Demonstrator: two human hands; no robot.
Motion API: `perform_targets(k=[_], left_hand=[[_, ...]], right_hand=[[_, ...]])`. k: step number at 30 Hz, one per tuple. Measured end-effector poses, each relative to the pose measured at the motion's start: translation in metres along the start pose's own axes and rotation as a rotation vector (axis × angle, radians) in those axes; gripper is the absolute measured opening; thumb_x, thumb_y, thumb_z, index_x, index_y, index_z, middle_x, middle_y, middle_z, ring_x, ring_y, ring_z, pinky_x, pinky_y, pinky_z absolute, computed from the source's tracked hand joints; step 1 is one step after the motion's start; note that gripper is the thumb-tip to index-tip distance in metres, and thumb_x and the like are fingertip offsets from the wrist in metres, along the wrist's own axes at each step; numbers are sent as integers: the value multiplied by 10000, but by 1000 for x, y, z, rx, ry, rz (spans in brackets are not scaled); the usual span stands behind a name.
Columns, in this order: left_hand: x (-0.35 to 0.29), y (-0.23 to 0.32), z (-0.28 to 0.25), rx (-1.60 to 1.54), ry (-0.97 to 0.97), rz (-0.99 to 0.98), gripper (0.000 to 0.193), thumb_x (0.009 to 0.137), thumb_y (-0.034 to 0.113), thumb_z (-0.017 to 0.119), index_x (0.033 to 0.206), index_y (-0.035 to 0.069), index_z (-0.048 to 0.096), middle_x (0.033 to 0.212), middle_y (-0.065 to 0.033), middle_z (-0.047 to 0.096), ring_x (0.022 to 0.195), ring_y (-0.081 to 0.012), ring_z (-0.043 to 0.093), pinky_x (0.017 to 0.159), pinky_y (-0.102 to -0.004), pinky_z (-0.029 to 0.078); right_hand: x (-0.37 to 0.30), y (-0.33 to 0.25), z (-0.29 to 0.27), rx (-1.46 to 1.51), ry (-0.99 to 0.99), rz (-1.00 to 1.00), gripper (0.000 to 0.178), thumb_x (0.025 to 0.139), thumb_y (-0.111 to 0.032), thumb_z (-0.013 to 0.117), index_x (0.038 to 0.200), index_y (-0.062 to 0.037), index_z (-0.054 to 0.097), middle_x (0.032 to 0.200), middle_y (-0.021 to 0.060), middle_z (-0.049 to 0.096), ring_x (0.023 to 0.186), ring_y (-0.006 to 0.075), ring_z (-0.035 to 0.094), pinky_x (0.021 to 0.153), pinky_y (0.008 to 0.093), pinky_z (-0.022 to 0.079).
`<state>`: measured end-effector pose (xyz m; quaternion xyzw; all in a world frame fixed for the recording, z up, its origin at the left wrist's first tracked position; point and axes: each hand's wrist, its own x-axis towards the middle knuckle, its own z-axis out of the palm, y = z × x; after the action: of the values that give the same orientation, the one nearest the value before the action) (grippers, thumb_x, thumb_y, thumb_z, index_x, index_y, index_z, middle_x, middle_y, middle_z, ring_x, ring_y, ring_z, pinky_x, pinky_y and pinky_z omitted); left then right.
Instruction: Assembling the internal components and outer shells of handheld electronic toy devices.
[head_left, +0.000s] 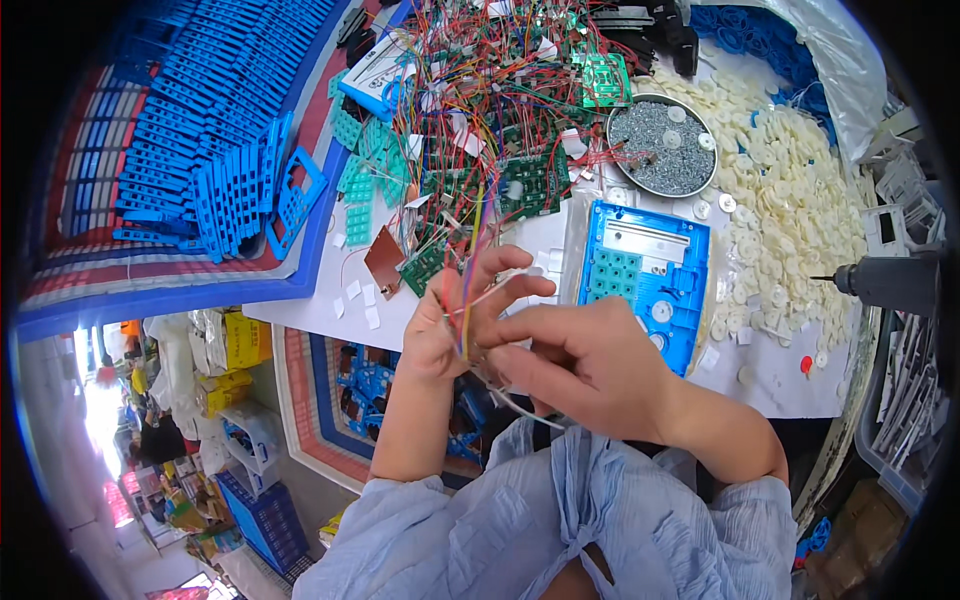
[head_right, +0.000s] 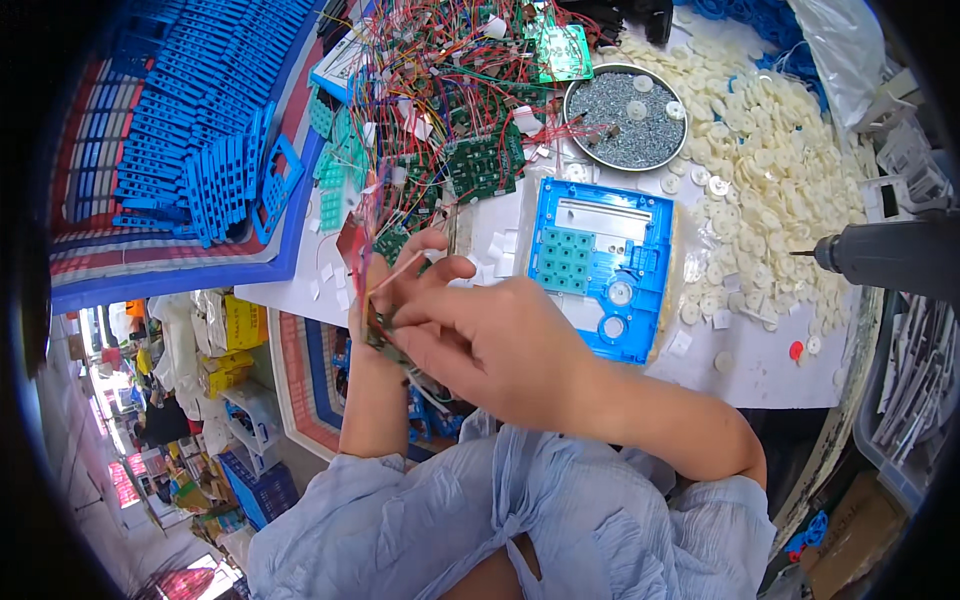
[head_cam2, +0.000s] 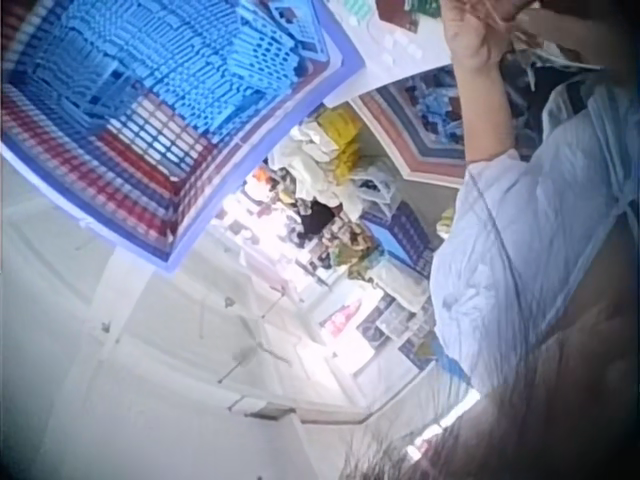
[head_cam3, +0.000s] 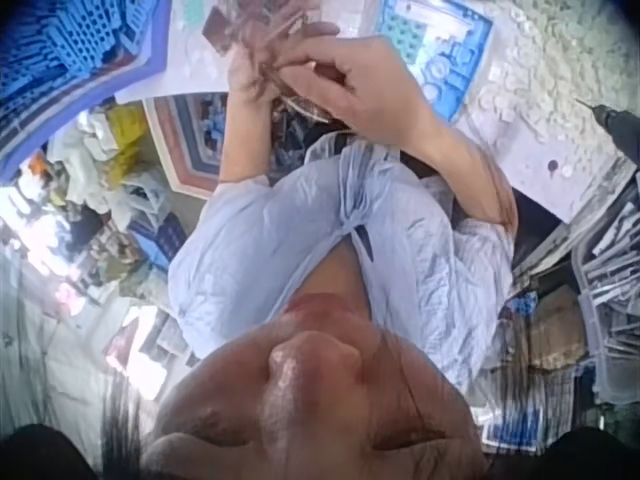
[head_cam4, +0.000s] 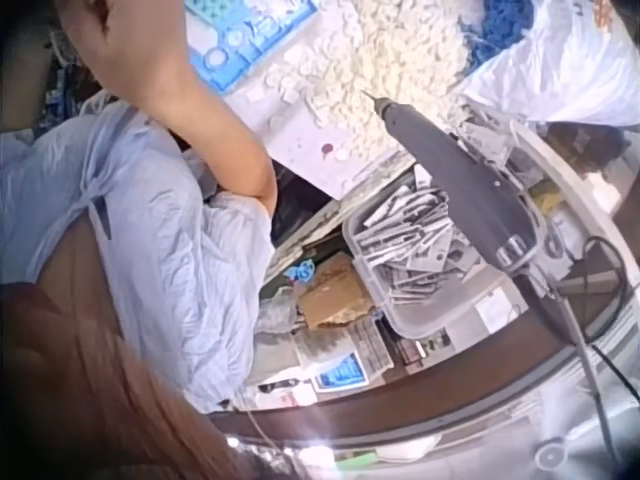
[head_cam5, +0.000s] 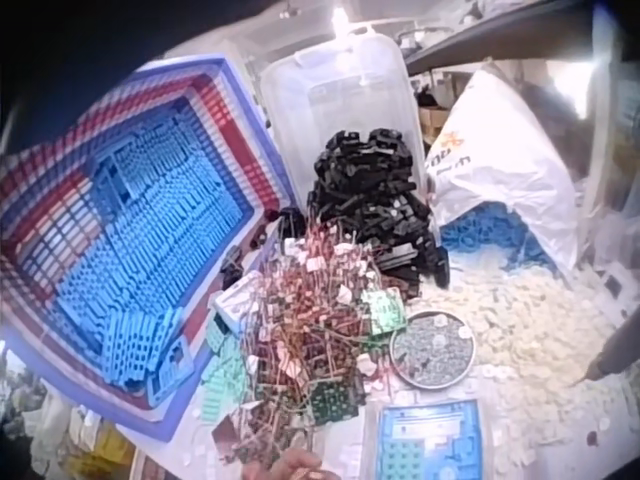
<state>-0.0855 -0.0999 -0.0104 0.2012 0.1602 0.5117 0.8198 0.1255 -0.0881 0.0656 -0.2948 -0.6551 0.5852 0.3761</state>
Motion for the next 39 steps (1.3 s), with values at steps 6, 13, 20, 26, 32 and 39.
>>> perform_targets(k=[6,13,20,26,32,39], left_hand=[[-5,2,-2,490,62,111,259,927,292,752,1025,83,635,1460,-194,450,1380,-355,451,1104,-529,416],[-4,2,1,650,16,144,194,937,253,729,972,89,631,1371,-165,516,1277,-273,502,1091,-456,384],[-8,1,-9,577,-53,198,207,956,237,708,1076,98,612,1314,-172,541,1252,-298,528,1050,-474,427],[-2,3,-13,165,-161,304,367,1057,325,555,1352,115,491,1182,-211,577,1048,-402,648,802,-518,618],[3,-1,-1,-15,-161,217,386,1101,339,422,1444,161,408,1122,-239,587,900,-445,694,669,-557,649],[9,-8,-10,29,-137,302,364,1100,359,416,1408,167,395,1070,-214,540,757,-403,697,448,-391,627]], right_hand=[[6,5,-6,50,-78,140,102,900,-105,717,961,-24,718,594,32,627,514,67,579,499,260,439],[6,-2,-7,466,-17,414,100,956,-89,666,936,9,676,589,-11,604,551,35,588,497,224,427],[4,12,-5,549,32,426,91,976,-78,648,939,4,656,662,14,663,534,47,603,477,199,430],[-12,16,-23,541,118,545,65,955,-65,621,947,-3,638,694,69,689,495,88,611,421,224,439],[-38,27,-30,769,111,579,85,953,-69,562,1026,-35,530,721,141,716,474,178,657,388,261,469],[-55,34,-28,815,112,677,97,958,-60,553,1043,-46,511,758,189,730,458,200,654,377,270,477]])
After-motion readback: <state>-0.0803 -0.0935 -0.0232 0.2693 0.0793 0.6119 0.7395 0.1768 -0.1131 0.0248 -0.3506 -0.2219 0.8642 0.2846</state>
